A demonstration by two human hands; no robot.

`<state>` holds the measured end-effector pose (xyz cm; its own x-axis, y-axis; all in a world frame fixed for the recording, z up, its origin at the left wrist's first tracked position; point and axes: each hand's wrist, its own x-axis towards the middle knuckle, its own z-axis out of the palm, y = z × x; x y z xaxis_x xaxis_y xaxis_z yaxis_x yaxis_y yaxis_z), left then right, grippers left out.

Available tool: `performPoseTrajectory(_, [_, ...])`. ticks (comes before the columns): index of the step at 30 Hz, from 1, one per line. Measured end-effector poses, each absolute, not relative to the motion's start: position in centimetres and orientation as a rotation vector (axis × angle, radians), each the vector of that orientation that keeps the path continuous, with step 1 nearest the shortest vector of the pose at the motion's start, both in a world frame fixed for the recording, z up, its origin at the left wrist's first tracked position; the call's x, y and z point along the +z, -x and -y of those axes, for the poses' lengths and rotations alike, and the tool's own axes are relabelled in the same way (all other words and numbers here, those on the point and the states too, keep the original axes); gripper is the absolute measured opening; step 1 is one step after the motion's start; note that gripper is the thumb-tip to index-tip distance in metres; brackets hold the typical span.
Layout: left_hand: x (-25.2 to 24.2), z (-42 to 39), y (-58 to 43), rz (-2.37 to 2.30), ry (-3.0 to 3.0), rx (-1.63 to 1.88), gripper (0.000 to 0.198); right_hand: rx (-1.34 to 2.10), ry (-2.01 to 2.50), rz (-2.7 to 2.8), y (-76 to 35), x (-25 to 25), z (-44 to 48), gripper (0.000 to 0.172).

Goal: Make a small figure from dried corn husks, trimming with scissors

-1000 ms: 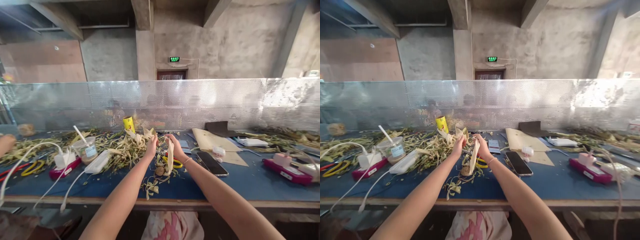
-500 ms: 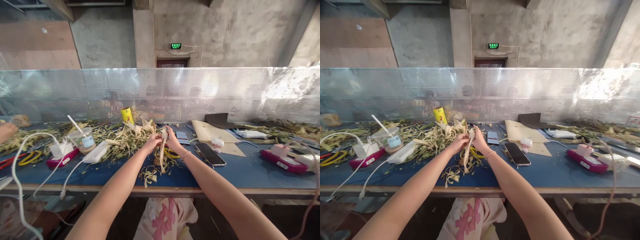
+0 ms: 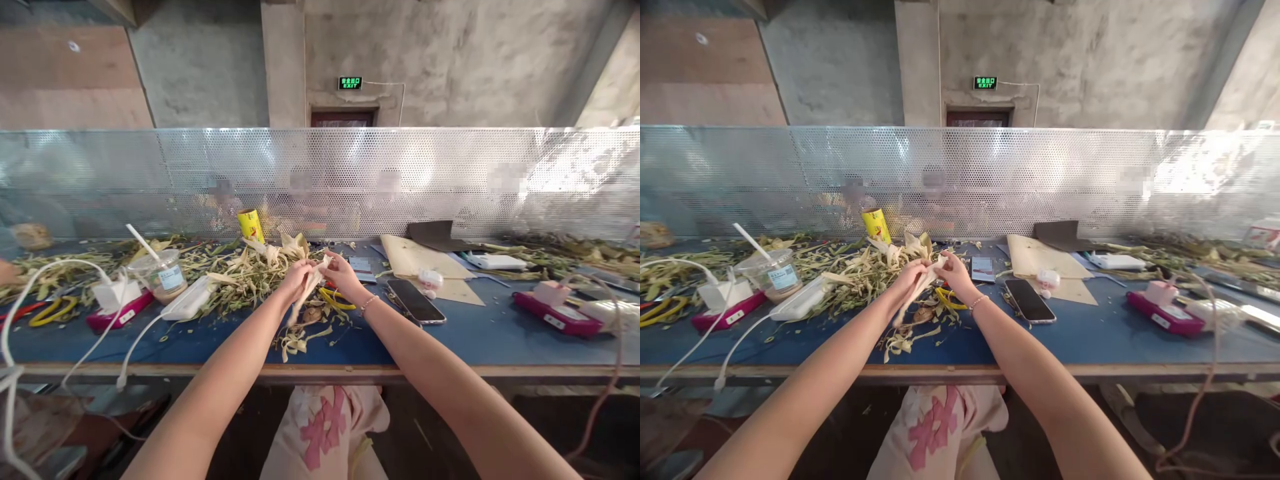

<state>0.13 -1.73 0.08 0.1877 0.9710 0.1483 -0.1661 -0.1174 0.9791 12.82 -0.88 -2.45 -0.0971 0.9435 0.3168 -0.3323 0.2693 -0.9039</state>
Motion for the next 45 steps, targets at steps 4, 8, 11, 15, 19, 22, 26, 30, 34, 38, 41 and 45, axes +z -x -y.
performPoseTrajectory(4, [0.0,1.4,0.0,-0.86,-1.16,1.245,0.009,1.215,0.687,1.199,-12.9,-2.6,0.8,0.055])
performPoseTrajectory(8, [-0.6,1.1,-0.4,-0.873,-1.217,1.318,0.014,1.018,0.813,1.313,-13.1,-2.8,0.6,0.039])
performPoseTrajectory(11, [-1.0,1.0,-0.5,-0.946,-1.401,1.339,0.021,0.838,0.949,1.417,-13.2,-2.9,0.4,0.026])
performPoseTrajectory(15, [-1.2,0.7,-0.3,-0.941,-1.529,1.315,0.02,0.799,0.954,1.452,-13.1,-3.0,0.2,0.02])
performPoseTrajectory(19, [-1.3,0.4,-0.2,-0.947,-1.555,1.373,0.015,0.962,0.822,1.406,-13.1,-3.0,0.2,0.024])
performPoseTrajectory(22, [-1.2,0.5,-0.3,-0.962,-1.461,1.418,0.016,1.092,0.789,1.308,-13.1,-2.7,0.5,0.028])
performPoseTrajectory(26, [-1.0,0.8,-0.6,-0.916,-1.289,1.411,0.02,1.216,0.759,1.183,-13.1,-2.3,1.2,0.03])
performPoseTrajectory(30, [-0.7,1.0,-0.8,-0.919,-1.211,1.415,0.017,1.258,0.754,1.126,-13.2,-2.0,1.3,0.031])
performPoseTrajectory(34, [-0.5,1.0,-0.9,-0.96,-1.157,1.41,0.012,1.254,0.769,1.118,-13.2,-2.1,1.3,0.029])
performPoseTrajectory(38, [-0.5,1.1,-0.9,-0.972,-1.148,1.414,0.013,1.231,0.774,1.073,-13.1,-2.1,1.1,0.029])
performPoseTrajectory(41, [-0.7,1.2,-0.9,-0.948,-1.162,1.415,0.012,1.252,0.774,1.028,-13.0,-2.0,1.0,0.028])
performPoseTrajectory(45, [-0.7,1.1,-0.8,-0.966,-1.201,1.377,0.011,1.334,0.764,1.003,-12.9,-1.9,1.2,0.025])
